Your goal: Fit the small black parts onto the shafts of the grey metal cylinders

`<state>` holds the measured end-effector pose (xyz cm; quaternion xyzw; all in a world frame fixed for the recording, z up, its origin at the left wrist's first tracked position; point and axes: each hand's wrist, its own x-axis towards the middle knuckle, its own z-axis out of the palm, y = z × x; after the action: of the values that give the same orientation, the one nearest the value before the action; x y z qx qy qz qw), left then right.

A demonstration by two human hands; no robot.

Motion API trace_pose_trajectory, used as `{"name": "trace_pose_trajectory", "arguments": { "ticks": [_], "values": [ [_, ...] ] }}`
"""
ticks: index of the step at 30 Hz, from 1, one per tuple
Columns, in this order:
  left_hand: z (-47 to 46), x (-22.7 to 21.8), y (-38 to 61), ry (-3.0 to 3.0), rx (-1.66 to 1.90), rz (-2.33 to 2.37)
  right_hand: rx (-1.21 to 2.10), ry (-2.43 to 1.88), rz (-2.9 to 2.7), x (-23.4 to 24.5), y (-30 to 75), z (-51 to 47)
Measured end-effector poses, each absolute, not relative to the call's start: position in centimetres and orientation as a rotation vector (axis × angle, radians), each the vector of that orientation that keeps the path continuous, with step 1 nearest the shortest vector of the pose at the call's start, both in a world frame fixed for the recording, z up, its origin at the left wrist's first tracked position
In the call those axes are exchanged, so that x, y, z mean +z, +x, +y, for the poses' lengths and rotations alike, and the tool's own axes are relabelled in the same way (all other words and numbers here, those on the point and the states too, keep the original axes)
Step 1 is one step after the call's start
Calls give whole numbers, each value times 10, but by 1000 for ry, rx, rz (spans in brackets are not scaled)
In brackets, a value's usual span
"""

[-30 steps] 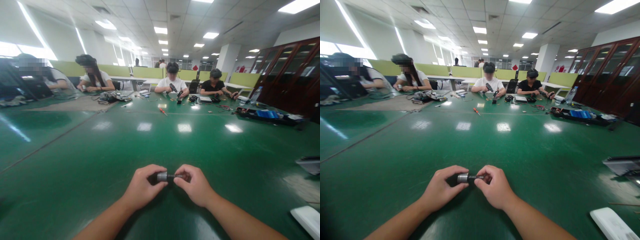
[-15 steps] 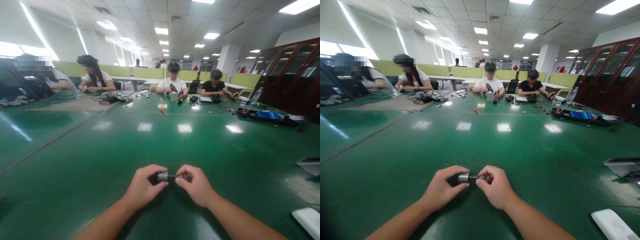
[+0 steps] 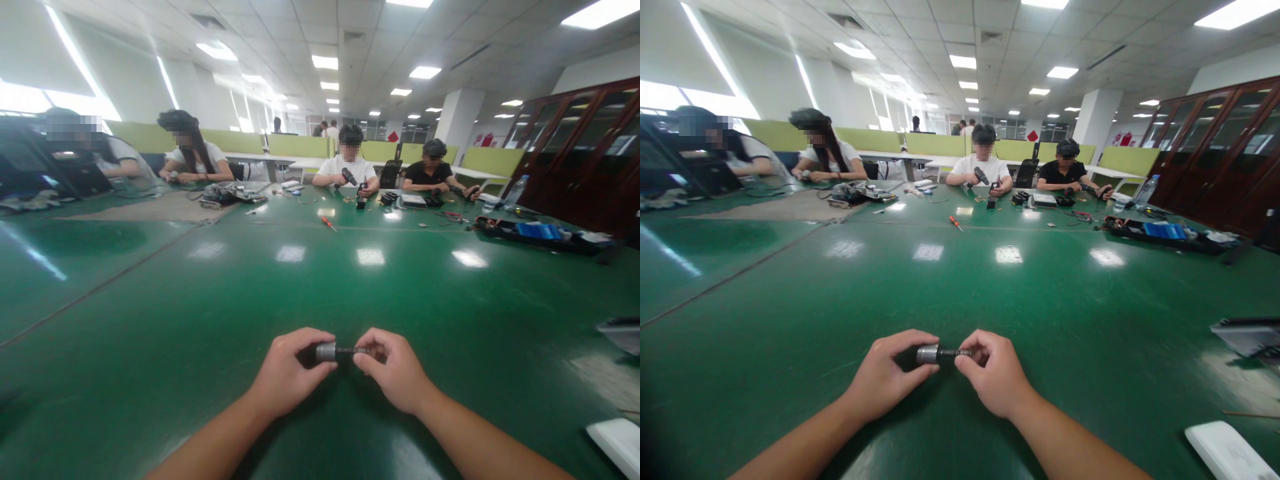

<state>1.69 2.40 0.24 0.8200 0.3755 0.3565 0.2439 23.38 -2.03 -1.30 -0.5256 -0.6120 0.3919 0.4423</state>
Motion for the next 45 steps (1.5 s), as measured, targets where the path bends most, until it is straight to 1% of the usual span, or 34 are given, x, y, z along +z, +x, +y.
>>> {"name": "trace_pose_trajectory", "arguments": {
  "ticks": [45],
  "values": [
    [23,5,17,2239,1060,1030,1033,-1272,-1453,-18,240,-18]
  ]
}}
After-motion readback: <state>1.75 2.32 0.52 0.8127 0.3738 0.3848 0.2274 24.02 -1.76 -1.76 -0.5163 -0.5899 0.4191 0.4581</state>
